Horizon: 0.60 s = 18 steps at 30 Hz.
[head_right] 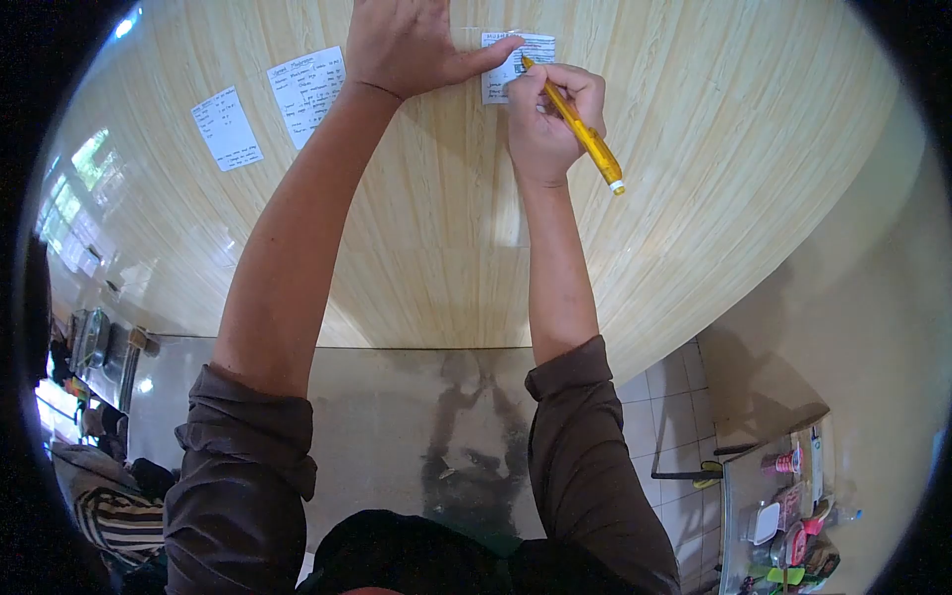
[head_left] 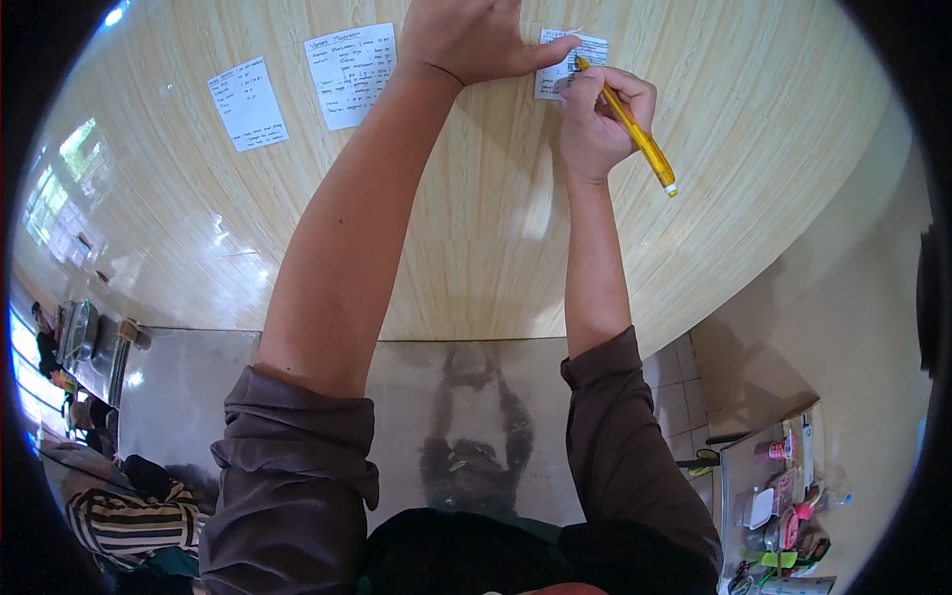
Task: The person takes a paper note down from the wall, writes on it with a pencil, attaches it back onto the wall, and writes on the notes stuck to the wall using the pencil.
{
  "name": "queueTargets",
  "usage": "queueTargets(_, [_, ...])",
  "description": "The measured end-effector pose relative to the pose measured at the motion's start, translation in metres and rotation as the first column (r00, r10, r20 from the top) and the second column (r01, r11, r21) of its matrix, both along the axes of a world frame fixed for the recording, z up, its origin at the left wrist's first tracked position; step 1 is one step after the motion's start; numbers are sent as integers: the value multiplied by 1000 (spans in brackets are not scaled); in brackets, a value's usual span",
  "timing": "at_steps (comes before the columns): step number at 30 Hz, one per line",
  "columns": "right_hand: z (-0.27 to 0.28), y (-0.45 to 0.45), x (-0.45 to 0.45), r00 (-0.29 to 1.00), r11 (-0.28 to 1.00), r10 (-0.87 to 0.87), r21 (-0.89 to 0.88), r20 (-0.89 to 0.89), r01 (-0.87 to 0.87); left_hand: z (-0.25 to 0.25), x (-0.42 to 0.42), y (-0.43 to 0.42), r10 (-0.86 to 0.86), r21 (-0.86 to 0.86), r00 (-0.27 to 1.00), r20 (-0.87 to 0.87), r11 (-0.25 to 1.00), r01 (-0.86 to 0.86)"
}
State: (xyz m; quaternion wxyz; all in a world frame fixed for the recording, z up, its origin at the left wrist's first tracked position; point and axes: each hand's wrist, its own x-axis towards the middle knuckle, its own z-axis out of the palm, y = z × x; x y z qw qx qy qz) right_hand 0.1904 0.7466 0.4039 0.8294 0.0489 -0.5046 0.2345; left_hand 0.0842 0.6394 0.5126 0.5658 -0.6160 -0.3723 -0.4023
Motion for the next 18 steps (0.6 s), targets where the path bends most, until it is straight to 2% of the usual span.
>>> queueTargets(1, [0,-1,-1,1000,1000,20,-10,-2,-20,0,-1,0,-2,-4,1000,3,1000,2])
queueTargets(4, [2,1,4,987,990,-137,33,87,135,0,1,0,3,1,1000,1,1000,-3])
queueTargets(7, [1,0,-1,998,998,-61,12,-6,61,-1,0,0,10,-5,1000,8,1000,-10])
queueTargets(10, [1,0,0,998,998,-56,6,-5,56,0,-1,0,2,10,1000,-12,1000,-2])
queueTargets(13, [-2,1,2,998,998,61,19,7,-62,0,-1,1,3,17,1000,-9,1000,-3])
queueTargets(18, [-2,2,0,1000,999,-3,39,20,3,-1,-1,0,10,13,1000,-10,1000,-10])
